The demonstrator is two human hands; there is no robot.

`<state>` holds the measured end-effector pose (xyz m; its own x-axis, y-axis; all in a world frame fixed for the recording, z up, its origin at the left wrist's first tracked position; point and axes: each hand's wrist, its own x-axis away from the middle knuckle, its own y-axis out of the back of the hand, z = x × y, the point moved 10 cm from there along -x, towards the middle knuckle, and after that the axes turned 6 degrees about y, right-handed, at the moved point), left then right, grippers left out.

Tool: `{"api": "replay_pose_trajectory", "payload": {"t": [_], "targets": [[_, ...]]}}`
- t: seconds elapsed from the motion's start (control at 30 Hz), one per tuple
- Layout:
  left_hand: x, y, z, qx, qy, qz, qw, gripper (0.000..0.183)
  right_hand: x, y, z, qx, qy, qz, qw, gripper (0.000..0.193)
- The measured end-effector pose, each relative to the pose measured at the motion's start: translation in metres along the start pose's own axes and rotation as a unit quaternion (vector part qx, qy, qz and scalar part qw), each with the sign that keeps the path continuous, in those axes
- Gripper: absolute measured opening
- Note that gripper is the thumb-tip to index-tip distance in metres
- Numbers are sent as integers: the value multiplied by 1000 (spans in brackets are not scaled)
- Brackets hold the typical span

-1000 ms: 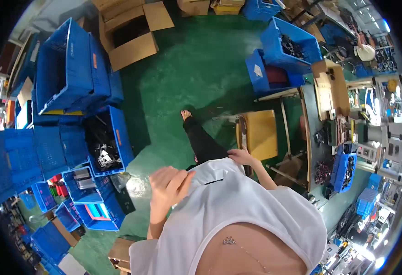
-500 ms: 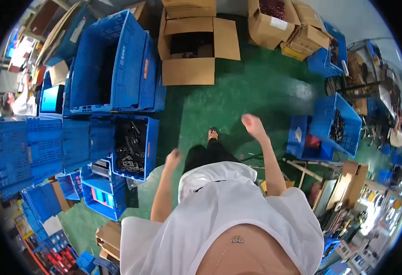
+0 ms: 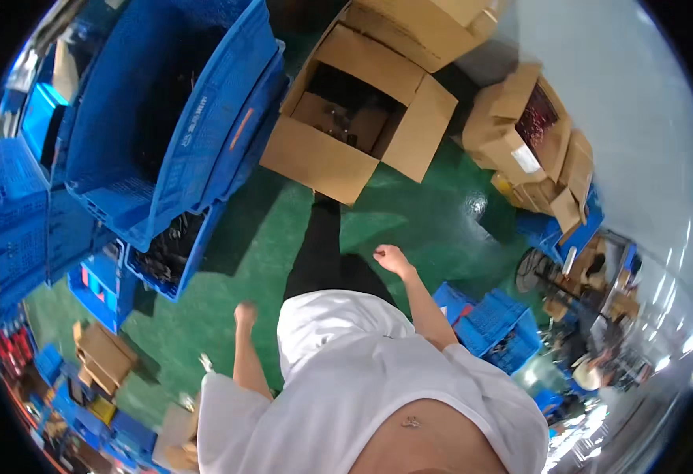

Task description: Assembling plastic components at a workstation and organizing them into various storage bins and boxes.

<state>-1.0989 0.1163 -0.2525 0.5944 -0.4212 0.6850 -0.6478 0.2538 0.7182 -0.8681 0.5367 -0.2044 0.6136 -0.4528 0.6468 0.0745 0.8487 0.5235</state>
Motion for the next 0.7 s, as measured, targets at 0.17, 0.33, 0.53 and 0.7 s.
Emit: {"api": "replay_pose_trajectory", "payload": {"t": [0.17, 0.33, 0.53, 0.7], "targets": [[-49, 169, -294, 411, -68, -38, 908, 16, -10, 77, -76, 3, -83, 37, 996, 24], [-63, 188, -429, 642, -29, 138, 754, 16, -92, 167, -96, -23, -71, -17, 997, 20], [-28, 100, -428, 678, 216, 7, 703, 18, -220, 202, -76, 83, 93, 41, 991, 21], [21, 12, -499, 770, 333, 107, 534, 18, -297, 208, -61, -28, 115, 26, 993, 23]]}}
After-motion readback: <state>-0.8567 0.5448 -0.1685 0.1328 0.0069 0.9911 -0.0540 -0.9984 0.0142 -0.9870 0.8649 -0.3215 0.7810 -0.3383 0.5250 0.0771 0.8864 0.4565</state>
